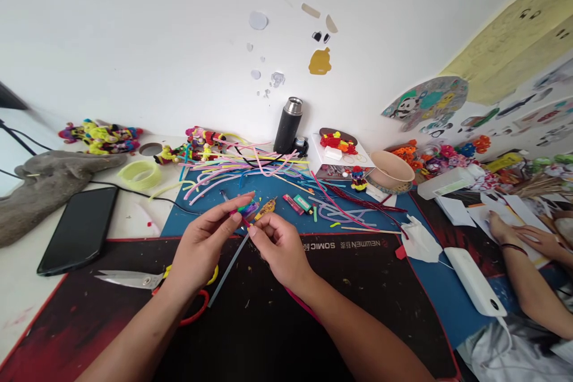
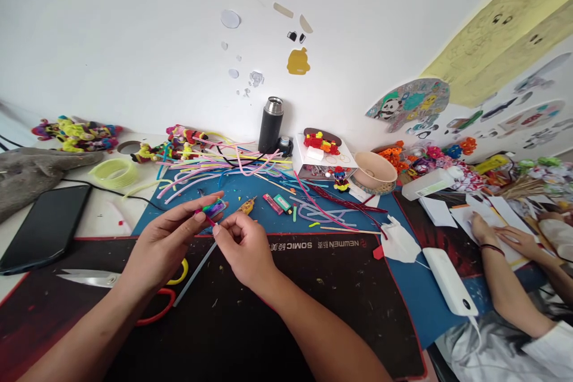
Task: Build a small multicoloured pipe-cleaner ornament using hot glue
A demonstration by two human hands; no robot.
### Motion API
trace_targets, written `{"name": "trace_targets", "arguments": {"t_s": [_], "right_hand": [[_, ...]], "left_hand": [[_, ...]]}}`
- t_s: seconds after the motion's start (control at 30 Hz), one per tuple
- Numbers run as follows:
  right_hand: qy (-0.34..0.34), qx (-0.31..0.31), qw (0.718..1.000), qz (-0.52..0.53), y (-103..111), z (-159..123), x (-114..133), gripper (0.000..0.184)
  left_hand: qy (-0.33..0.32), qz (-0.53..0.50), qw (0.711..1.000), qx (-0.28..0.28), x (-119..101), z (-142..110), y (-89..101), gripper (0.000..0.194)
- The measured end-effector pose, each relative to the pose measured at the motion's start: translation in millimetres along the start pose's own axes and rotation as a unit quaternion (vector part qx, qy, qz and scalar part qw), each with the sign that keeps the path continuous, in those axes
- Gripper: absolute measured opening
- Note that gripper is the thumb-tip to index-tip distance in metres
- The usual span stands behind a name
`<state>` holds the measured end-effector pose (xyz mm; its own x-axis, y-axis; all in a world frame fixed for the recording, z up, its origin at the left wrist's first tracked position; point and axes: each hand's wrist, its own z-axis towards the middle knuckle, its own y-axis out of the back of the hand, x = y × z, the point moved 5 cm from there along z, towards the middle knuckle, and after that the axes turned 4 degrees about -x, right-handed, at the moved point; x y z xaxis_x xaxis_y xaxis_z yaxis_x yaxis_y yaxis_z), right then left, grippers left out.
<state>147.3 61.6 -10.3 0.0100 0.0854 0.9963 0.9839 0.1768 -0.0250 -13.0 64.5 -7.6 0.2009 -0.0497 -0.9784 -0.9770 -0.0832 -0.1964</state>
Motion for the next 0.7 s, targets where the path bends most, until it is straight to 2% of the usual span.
{"name": "trace_targets", "arguments": {"t_s": [0.27,0.7], "right_hand": [[-0.003,0.003,1.0,0.004,-1.4,0.7,2.1,0.034],[-0.018,0.022,0.999,0.045,-6.7,0.9,-8.7,0.031]], "left_hand": [[0.014,-0.028,1.0,0.0,4.2,0.5,-0.4,0.038],[0.055,-0.059,0.996,-0.043,8.4,3.3,-1.3,0.049]]}}
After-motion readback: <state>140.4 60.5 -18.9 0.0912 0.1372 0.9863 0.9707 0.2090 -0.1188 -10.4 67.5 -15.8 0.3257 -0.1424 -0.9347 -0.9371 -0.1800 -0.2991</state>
